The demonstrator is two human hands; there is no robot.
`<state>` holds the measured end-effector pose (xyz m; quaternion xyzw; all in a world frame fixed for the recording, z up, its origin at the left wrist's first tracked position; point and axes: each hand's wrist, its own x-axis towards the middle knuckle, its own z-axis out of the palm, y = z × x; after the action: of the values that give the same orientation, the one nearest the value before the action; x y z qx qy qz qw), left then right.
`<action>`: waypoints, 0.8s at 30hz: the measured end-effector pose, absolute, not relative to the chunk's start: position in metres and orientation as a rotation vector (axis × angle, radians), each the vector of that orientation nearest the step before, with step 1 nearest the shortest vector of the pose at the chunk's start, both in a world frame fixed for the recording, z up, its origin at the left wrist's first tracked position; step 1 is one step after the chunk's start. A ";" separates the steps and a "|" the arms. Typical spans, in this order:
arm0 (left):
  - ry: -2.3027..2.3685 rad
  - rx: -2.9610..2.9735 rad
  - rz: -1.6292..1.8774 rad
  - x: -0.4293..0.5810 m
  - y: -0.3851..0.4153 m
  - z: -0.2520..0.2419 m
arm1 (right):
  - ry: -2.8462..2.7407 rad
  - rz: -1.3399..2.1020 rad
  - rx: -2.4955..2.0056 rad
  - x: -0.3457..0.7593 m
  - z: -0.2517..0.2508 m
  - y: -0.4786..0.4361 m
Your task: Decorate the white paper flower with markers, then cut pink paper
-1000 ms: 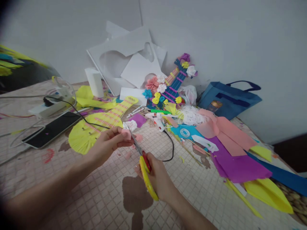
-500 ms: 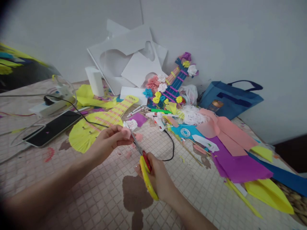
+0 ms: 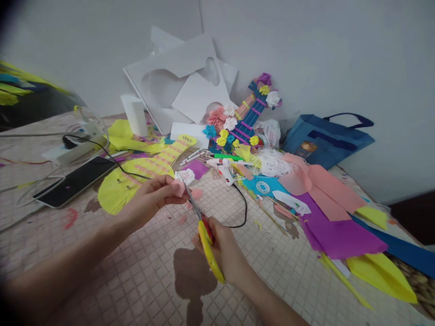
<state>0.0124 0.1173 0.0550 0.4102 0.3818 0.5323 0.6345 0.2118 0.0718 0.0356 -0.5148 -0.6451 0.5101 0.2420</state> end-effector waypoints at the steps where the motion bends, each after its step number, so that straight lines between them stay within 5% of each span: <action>1: 0.873 0.936 1.214 0.012 0.117 0.056 | -1.762 1.414 -1.404 0.212 0.036 0.072; 24: 0.854 1.005 1.161 0.008 0.118 0.058 | -1.784 1.493 -1.380 0.215 0.049 0.072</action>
<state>0.0079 0.1184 0.0577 0.4405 0.3741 0.5088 0.6381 0.2154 0.0723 0.0491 -0.4983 -0.6438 0.5388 0.2167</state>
